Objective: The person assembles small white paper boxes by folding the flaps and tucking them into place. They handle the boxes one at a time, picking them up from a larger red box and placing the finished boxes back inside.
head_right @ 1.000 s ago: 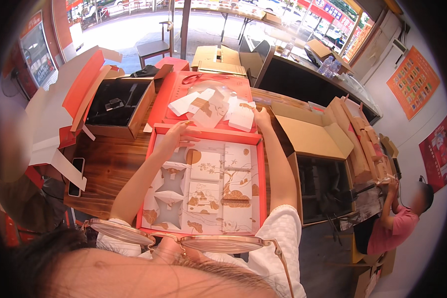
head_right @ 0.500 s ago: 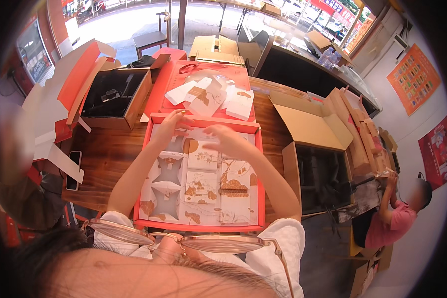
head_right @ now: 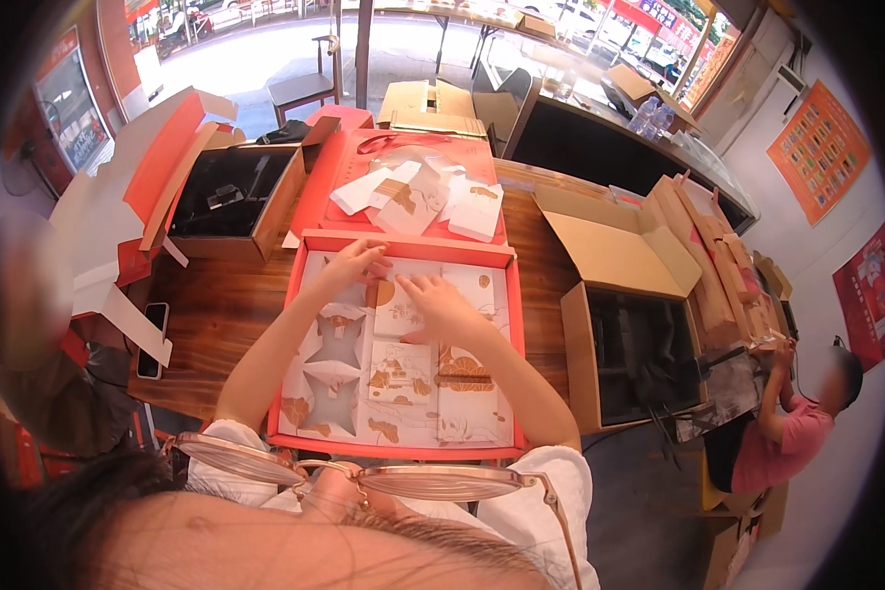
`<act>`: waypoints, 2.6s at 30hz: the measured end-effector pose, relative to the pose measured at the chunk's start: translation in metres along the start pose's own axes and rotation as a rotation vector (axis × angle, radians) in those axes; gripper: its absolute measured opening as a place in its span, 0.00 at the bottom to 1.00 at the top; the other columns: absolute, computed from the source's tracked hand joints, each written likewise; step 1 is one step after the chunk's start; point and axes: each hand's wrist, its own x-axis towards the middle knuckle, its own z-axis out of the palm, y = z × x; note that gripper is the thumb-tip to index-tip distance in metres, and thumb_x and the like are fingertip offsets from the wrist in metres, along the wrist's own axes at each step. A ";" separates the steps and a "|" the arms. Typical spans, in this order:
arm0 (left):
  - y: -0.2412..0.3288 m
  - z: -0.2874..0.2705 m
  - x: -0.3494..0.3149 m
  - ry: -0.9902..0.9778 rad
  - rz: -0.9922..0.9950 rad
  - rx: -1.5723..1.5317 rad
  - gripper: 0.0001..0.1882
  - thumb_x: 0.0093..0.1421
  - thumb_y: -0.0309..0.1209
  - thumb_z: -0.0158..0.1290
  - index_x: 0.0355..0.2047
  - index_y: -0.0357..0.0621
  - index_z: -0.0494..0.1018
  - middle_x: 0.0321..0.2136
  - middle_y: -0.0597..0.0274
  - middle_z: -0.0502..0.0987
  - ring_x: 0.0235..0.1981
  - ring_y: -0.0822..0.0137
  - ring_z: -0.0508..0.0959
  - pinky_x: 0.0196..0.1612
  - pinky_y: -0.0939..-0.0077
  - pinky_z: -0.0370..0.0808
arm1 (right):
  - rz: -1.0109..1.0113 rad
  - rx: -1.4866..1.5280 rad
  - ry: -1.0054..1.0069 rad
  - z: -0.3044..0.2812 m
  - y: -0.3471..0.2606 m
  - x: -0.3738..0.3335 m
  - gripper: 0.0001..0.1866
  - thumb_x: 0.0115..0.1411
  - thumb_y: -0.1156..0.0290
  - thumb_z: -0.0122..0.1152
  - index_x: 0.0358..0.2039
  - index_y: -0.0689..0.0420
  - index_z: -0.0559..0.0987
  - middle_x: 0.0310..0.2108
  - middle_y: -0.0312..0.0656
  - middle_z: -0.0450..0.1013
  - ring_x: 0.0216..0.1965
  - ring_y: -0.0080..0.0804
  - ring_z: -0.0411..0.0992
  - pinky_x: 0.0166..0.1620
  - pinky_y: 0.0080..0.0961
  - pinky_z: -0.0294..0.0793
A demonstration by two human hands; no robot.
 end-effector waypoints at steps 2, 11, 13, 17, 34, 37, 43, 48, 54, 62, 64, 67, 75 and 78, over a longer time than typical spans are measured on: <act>-0.007 -0.001 0.001 -0.064 0.063 0.073 0.18 0.65 0.39 0.44 0.49 0.40 0.66 0.37 0.60 0.76 0.38 0.71 0.76 0.38 0.78 0.74 | -0.019 0.023 0.019 -0.001 -0.004 0.000 0.51 0.39 0.61 0.72 0.62 0.60 0.55 0.52 0.51 0.63 0.55 0.48 0.61 0.57 0.39 0.62; -0.014 -0.001 0.004 -0.040 0.064 0.037 0.21 0.67 0.43 0.37 0.45 0.40 0.71 0.33 0.65 0.74 0.30 0.76 0.72 0.32 0.80 0.69 | -0.080 0.222 0.318 -0.024 -0.015 -0.003 0.51 0.37 0.62 0.72 0.61 0.54 0.57 0.52 0.51 0.61 0.55 0.49 0.59 0.57 0.40 0.62; -0.019 -0.005 0.007 -0.014 0.069 -0.006 0.24 0.67 0.47 0.35 0.45 0.41 0.71 0.33 0.65 0.74 0.30 0.76 0.72 0.32 0.79 0.69 | -0.052 0.326 0.430 -0.025 -0.014 -0.001 0.50 0.37 0.64 0.73 0.61 0.55 0.57 0.53 0.50 0.61 0.55 0.49 0.58 0.57 0.40 0.61; 0.024 0.012 -0.011 -0.083 -0.010 -0.193 0.31 0.65 0.55 0.34 0.55 0.44 0.66 0.43 0.64 0.74 0.44 0.73 0.72 0.50 0.77 0.67 | -0.076 0.211 0.652 -0.027 -0.007 -0.002 0.48 0.38 0.68 0.74 0.60 0.54 0.59 0.56 0.47 0.59 0.58 0.46 0.57 0.58 0.37 0.62; 0.026 0.015 -0.020 -0.104 0.432 -0.145 0.38 0.50 0.27 0.62 0.58 0.47 0.55 0.51 0.58 0.67 0.54 0.67 0.66 0.52 0.69 0.70 | -0.008 0.374 0.918 0.001 0.034 0.014 0.33 0.54 0.69 0.63 0.58 0.61 0.60 0.54 0.51 0.62 0.57 0.42 0.60 0.57 0.35 0.60; 0.028 0.014 -0.022 -0.152 0.440 -0.167 0.39 0.51 0.25 0.61 0.60 0.48 0.53 0.53 0.57 0.65 0.56 0.66 0.65 0.54 0.69 0.68 | 0.016 0.523 0.842 0.002 0.033 0.016 0.34 0.54 0.68 0.64 0.58 0.61 0.59 0.49 0.49 0.66 0.51 0.39 0.65 0.53 0.33 0.64; 0.022 0.018 -0.018 0.051 0.603 -0.051 0.40 0.50 0.26 0.62 0.61 0.47 0.53 0.55 0.55 0.62 0.57 0.65 0.63 0.54 0.68 0.68 | 0.002 0.610 0.746 0.004 0.022 0.015 0.39 0.50 0.72 0.68 0.60 0.58 0.58 0.37 0.41 0.70 0.36 0.25 0.70 0.38 0.21 0.72; 0.023 0.022 -0.020 0.168 0.651 0.393 0.47 0.45 0.31 0.66 0.62 0.42 0.53 0.54 0.53 0.62 0.58 0.60 0.63 0.55 0.68 0.66 | 0.090 0.607 0.694 0.008 0.020 0.015 0.44 0.46 0.65 0.73 0.59 0.58 0.57 0.32 0.37 0.69 0.30 0.21 0.67 0.30 0.19 0.70; 0.030 0.020 -0.025 0.152 0.572 0.443 0.56 0.41 0.37 0.68 0.64 0.41 0.45 0.58 0.44 0.58 0.60 0.55 0.60 0.59 0.63 0.60 | 0.117 0.636 0.542 0.013 0.019 0.017 0.33 0.56 0.65 0.63 0.58 0.59 0.59 0.31 0.38 0.69 0.27 0.21 0.66 0.29 0.19 0.68; 0.029 0.023 -0.026 0.016 0.558 0.429 0.64 0.37 0.43 0.70 0.65 0.38 0.38 0.59 0.41 0.55 0.62 0.51 0.57 0.60 0.62 0.59 | 0.107 0.733 0.537 0.009 0.022 0.016 0.22 0.63 0.62 0.51 0.53 0.60 0.63 0.31 0.41 0.71 0.25 0.21 0.67 0.27 0.19 0.68; 0.026 0.022 -0.026 0.032 0.551 0.433 0.64 0.37 0.43 0.70 0.64 0.38 0.39 0.59 0.41 0.56 0.61 0.51 0.58 0.60 0.62 0.59 | 0.094 0.663 0.538 0.009 0.019 0.015 0.20 0.64 0.62 0.50 0.52 0.59 0.64 0.32 0.42 0.72 0.24 0.21 0.67 0.26 0.19 0.68; 0.023 0.021 -0.024 0.051 0.540 0.441 0.61 0.37 0.41 0.70 0.64 0.40 0.41 0.58 0.42 0.57 0.60 0.52 0.59 0.59 0.62 0.61 | 0.093 0.703 0.525 0.008 0.017 0.016 0.18 0.65 0.61 0.48 0.50 0.59 0.65 0.32 0.42 0.73 0.23 0.21 0.68 0.26 0.19 0.67; 0.025 0.027 -0.033 0.020 0.563 0.495 0.56 0.37 0.35 0.69 0.63 0.42 0.46 0.54 0.47 0.61 0.56 0.56 0.64 0.55 0.65 0.66 | 0.171 0.945 0.467 0.013 0.029 0.016 0.17 0.65 0.60 0.49 0.45 0.60 0.70 0.29 0.39 0.73 0.21 0.19 0.67 0.25 0.17 0.67; 0.021 0.026 -0.028 0.032 0.650 0.638 0.58 0.37 0.32 0.69 0.64 0.43 0.44 0.56 0.49 0.60 0.57 0.59 0.63 0.56 0.66 0.64 | 0.157 1.040 0.467 0.013 0.035 0.018 0.17 0.64 0.58 0.48 0.44 0.59 0.71 0.29 0.37 0.71 0.21 0.19 0.68 0.25 0.15 0.67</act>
